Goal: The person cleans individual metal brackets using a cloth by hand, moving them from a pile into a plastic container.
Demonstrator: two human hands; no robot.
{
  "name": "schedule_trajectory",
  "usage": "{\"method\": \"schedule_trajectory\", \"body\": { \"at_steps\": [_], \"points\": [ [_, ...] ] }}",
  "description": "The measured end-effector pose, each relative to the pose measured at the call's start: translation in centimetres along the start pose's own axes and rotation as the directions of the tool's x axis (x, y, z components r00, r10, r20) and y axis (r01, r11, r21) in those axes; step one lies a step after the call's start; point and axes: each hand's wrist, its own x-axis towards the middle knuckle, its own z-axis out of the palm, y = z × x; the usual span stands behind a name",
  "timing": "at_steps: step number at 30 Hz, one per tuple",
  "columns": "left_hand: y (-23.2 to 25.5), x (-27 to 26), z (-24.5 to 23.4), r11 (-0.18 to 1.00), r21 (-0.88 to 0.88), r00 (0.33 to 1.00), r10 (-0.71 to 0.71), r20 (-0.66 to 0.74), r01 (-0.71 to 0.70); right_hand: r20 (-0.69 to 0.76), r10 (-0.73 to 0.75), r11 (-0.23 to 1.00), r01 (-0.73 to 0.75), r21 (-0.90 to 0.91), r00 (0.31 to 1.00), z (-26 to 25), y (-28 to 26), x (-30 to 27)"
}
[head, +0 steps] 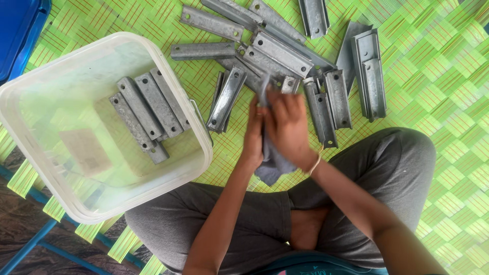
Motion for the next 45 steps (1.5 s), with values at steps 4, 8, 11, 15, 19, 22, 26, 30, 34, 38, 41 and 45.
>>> {"method": "schedule_trajectory", "body": {
  "at_steps": [4, 8, 11, 15, 19, 22, 26, 30, 34, 38, 41, 45],
  "points": [
    [2.2, 0.9, -0.9, 0.989, -0.083, 0.992, 0.119, -0.049, -0.123, 0.101, -0.138, 0.989, 0.131, 0.072, 0.985, 0.0, -2.6, -2.7],
    [3.0, 0.8, -1.2, 0.983, -0.023, 0.982, 0.182, -0.058, -0.184, 0.069, -0.096, 0.987, 0.085, 0.139, 0.993, 0.1, -2.8, -2.6],
    [2.1, 0.7, -0.4, 0.994, 0.065, 0.993, 0.088, -0.082, -0.083, -0.004, -0.06, 0.995, 0.061, 0.076, 0.998, 0.6, -0.7, -0.5],
    [0.4, 0.2, 0.5, 0.978, 0.207, 0.999, -0.031, -0.014, 0.033, -0.086, 0.083, 0.99, -0.072, 0.123, 0.993, 0.4, 1.2, 0.7],
    [0.5, 0.2, 0.1, 0.983, 0.182, 0.998, 0.026, -0.055, -0.016, -0.042, 0.208, 0.971, -0.201, 0.128, 0.977, 1.1, 0.2, -0.4],
    [2.7, 0.9, -0.8, 0.984, 0.057, 0.98, 0.176, -0.097, -0.171, 0.016, 0.049, 0.959, -0.052, 0.28, 0.999, 0.5, -2.5, -1.7],
    [4.9, 1.3, -1.3, 0.961, 0.021, 0.955, 0.276, -0.106, -0.275, 0.032, -0.098, 0.963, 0.087, 0.256, 0.995, 0.2, -3.6, -1.8],
    [3.0, 1.0, -0.5, 0.974, 0.039, 0.974, 0.224, -0.018, -0.224, -0.022, -0.045, 0.981, 0.048, 0.189, 0.999, 1.1, -0.8, -0.5],
    [-0.1, -0.1, 0.7, 0.967, 0.227, 0.993, 0.114, 0.009, -0.113, -0.158, 0.045, 0.99, -0.023, 0.14, 0.986, 0.8, 2.1, 1.5],
    [-0.2, -0.7, 1.0, 0.953, 0.292, 0.997, 0.079, 0.026, -0.083, -0.151, 0.096, 0.983, -0.069, 0.17, 0.984, 0.3, 1.8, 0.8],
    [1.4, 0.2, 0.2, 0.979, 0.157, 0.991, 0.135, -0.007, -0.132, -0.054, 0.069, 0.981, -0.058, 0.184, 0.996, 1.3, -0.1, -1.0],
    [4.2, 1.5, -1.9, 0.95, 0.193, 0.967, 0.253, -0.021, -0.244, 0.073, -0.027, 0.967, 0.007, 0.254, 0.997, 1.2, -3.6, -4.1]
  ]
}}
